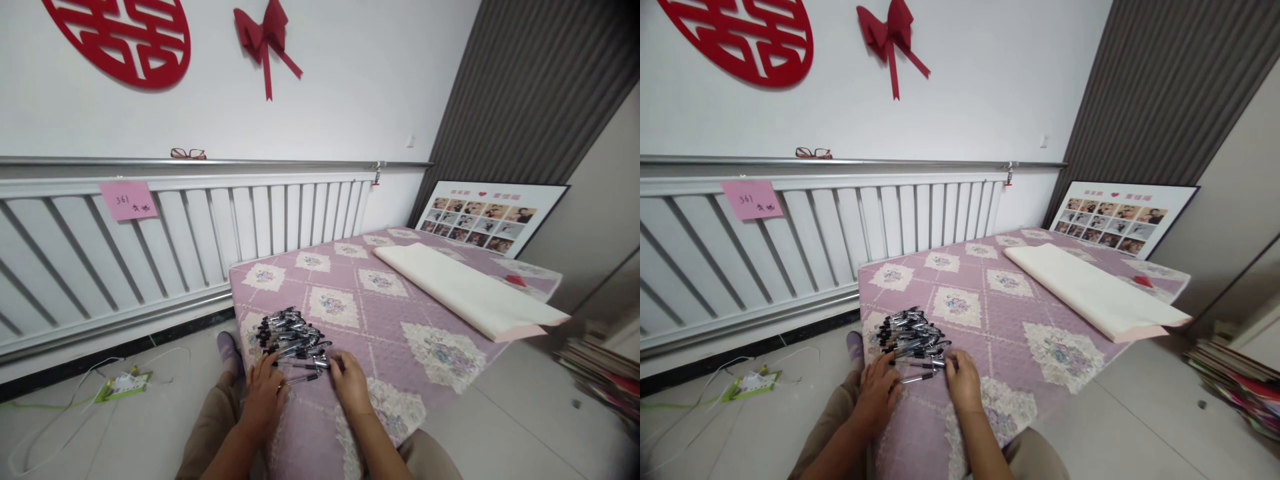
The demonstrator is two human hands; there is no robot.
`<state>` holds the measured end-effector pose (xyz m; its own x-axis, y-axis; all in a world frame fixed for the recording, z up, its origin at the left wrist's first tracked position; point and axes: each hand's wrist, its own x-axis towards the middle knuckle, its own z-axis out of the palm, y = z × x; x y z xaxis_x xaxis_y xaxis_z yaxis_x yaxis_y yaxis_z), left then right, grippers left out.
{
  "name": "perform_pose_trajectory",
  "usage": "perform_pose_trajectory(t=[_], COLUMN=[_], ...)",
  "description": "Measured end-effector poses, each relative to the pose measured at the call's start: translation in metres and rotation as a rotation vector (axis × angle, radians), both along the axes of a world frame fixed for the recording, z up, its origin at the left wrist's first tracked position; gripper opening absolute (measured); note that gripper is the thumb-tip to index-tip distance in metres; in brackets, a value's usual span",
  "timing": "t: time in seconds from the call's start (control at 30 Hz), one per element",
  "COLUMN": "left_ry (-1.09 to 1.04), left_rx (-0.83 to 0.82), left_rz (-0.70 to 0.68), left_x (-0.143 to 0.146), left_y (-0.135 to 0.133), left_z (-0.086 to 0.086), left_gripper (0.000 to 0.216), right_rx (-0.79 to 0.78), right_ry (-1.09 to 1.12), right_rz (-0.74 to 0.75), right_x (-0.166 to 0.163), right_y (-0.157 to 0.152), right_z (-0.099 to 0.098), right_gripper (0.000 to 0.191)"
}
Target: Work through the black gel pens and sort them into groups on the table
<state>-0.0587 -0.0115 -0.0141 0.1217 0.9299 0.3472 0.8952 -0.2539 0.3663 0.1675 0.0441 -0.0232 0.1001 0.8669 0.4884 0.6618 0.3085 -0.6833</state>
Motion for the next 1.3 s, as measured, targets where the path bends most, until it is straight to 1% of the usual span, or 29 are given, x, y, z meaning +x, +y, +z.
perform_pose_trajectory(t=[0.1, 0.2, 0.27, 0.37, 0.47, 0.53, 0.63, 0.77, 0.87, 1.03, 1.3], left_ry=[0.015, 0.018, 0.023, 0.02, 0.04, 0.056, 0.063, 0.041, 0.022, 0.011, 0.068], left_rx=[-0.034, -0.046, -0.045, -0.063, -0.071, -0.074, -0.068, -0.065, -0.07, -0.091, -0.089], left_rz=[0.036, 0.056, 0.036, -0.024, -0.073, -0.086, -0.091, -0.092, -0.082, -0.089, -0.054], left_x=[0.0, 0.005, 0.013, 0.03, 0.044, 0.05, 0.052, 0.05, 0.049, 0.049, 0.051], left_y=[-0.001, -0.001, -0.002, 0.0, 0.004, 0.007, 0.011, 0.013, 0.012, 0.012, 0.008], left_z=[0.001, 0.004, 0.009, 0.018, 0.024, 0.024, 0.019, 0.013, 0.011, 0.011, 0.017], left_gripper=[0.015, 0.023, 0.027, 0.019, 0.019, 0.017, 0.015, 0.018, 0.02, 0.02, 0.019], right_rx=[0.0, -0.008, -0.016, -0.032, -0.038, -0.037, -0.039, -0.086, -0.13, -0.191, -0.219], right_ry=[0.002, 0.0, -0.004, -0.01, -0.018, -0.023, -0.054, -0.175, -0.263, -0.308, -0.333], right_rz=[0.013, 0.029, 0.043, 0.067, 0.089, 0.094, 0.091, 0.092, 0.098, 0.123, 0.133], right_x=[0.001, 0.0, 0.0, -0.001, -0.001, 0.0, 0.0, -0.003, -0.006, -0.007, -0.01], right_y=[-0.001, -0.001, -0.001, -0.002, -0.004, -0.006, -0.011, -0.017, -0.018, -0.016, -0.014], right_z=[0.002, 0.003, 0.002, 0.001, 0.001, 0.002, 0.005, 0.01, 0.015, 0.017, 0.017], right_gripper=[0.017, 0.018, 0.019, 0.018, 0.016, 0.015, 0.014, 0.014, 0.014, 0.012, 0.01])
